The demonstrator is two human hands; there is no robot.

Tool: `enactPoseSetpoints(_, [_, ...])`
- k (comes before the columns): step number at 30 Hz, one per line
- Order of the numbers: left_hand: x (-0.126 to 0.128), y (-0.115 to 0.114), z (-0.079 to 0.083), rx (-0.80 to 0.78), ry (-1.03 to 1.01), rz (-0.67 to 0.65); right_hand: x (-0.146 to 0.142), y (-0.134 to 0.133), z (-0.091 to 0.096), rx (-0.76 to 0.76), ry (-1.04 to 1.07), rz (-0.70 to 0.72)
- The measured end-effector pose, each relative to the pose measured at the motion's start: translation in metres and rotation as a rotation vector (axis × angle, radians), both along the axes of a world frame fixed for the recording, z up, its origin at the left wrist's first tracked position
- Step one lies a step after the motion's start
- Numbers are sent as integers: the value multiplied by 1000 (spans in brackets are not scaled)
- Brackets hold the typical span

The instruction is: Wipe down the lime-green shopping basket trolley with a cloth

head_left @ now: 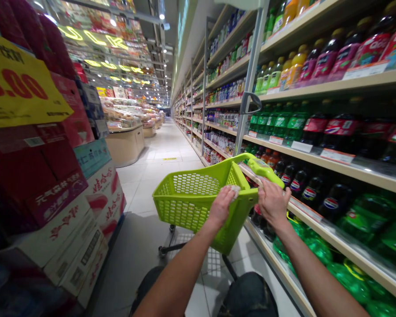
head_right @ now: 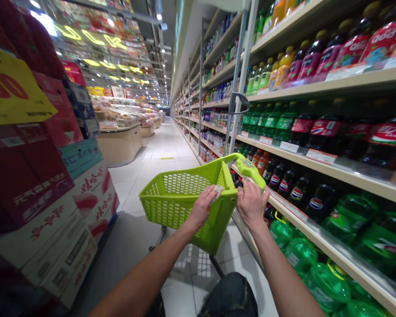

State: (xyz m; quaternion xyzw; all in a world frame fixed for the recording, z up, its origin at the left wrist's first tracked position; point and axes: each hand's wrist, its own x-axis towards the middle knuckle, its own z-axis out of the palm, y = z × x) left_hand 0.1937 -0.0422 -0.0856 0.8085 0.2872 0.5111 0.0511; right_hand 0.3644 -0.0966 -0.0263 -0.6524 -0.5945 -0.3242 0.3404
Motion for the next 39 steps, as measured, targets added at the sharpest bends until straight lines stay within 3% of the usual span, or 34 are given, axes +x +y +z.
enactPoseSetpoints(4, [-22,13,-14,-121,-134,199,9,0,-2,13,12,-3])
enactPoseSetpoints(10, [41,-8,16,118,17,-69,6,-1,-4,35,-13,51])
enactPoseSetpoints(13, [35,-3,17,189,83,-74,10,-4,-4,43,-8,88])
enactPoseSetpoints(16, [8,9,4,99,13,93,13,-3,-2,61,59,123])
enactPoseSetpoints(18, [3,10,0,60,-36,154,14,-2,-2,77,89,133])
enactPoseSetpoints(24, [47,-14,18,285,140,-61,15,-2,-1,35,97,125])
enactPoseSetpoints(26, [44,-21,9,334,255,-103,16,-4,0,22,90,131])
enactPoseSetpoints(30, [5,-27,-33,350,493,-141,16,-7,1,20,103,129])
enactPoseSetpoints(32, [-7,-27,-40,352,550,-142,16,-6,1,6,105,137])
enactPoseSetpoints(37, [12,-17,0,402,467,-137,17,-5,0,17,111,146])
enactPoseSetpoints(39, [19,-14,-1,420,496,-173,17,-6,0,16,114,148])
